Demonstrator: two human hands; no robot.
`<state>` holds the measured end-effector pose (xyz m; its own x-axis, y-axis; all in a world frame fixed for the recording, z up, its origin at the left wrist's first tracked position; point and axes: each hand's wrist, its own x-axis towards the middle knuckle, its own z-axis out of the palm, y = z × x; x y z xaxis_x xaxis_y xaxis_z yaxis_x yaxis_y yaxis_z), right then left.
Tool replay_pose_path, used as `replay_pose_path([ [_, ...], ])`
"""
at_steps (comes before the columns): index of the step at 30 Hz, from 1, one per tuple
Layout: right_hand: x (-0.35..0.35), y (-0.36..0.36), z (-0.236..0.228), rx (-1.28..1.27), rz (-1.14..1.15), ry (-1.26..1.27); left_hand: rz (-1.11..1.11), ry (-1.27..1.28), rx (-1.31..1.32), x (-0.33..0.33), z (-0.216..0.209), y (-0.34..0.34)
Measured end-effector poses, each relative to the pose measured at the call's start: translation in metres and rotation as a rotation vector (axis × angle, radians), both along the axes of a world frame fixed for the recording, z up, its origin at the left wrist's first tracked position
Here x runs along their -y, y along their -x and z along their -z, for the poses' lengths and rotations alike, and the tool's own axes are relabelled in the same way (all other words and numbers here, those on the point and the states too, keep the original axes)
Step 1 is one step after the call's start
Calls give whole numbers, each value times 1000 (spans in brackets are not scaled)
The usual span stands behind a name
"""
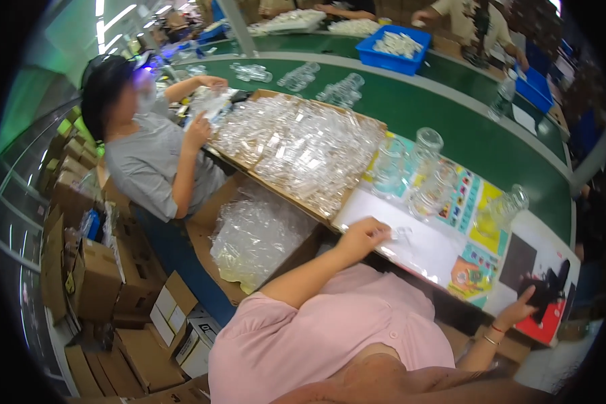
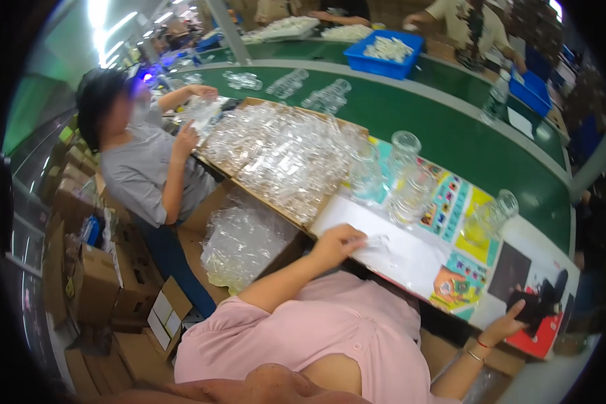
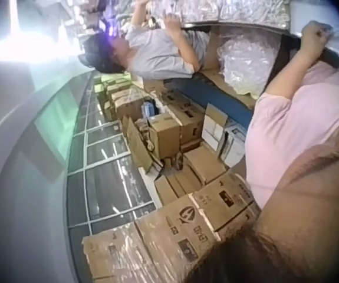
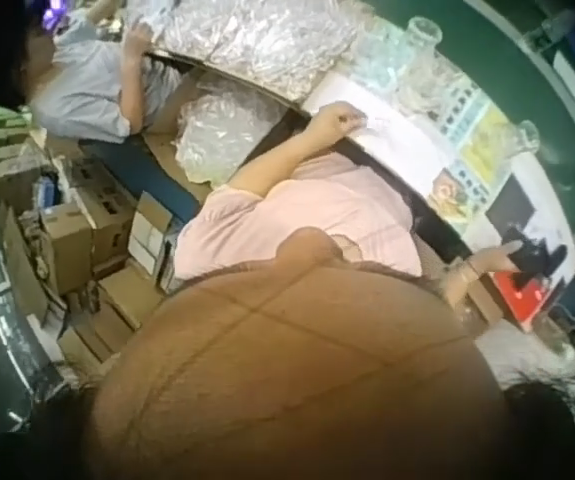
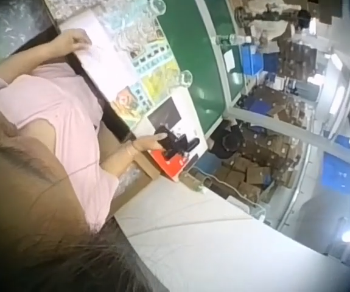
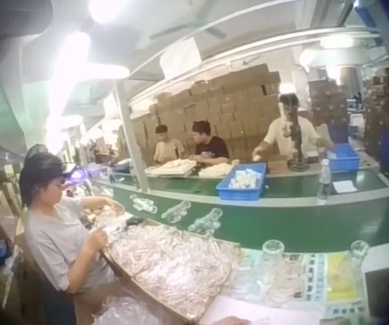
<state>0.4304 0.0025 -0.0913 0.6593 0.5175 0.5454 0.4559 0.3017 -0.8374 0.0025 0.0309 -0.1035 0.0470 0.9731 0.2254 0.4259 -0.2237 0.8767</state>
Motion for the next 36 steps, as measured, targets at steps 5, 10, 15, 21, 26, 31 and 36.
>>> replay_pose_path([
  [5, 19, 58, -40, -127, -534, -12, 12, 370, 558, 3, -31, -3],
  [10, 14, 89, -42, -45, -681, 142, 80, 448, 713, -2, -15, -9],
  [15, 20, 105, -45, -7, -634, 152, 89, 434, 742, 4, -13, -7],
  [21, 19, 117, -57, -64, -827, 195, 92, 311, 826, 4, -22, -4],
  [26, 15, 119, -45, -202, -836, 135, 58, 331, 562, 3, -3, -10],
  [31, 12, 124, -38, -219, -837, 100, 63, 200, 346, 0, 7, -13],
  [36, 5, 135, -3, -229, -652, 140, 60, -386, -390, -17, 7, -7],
])
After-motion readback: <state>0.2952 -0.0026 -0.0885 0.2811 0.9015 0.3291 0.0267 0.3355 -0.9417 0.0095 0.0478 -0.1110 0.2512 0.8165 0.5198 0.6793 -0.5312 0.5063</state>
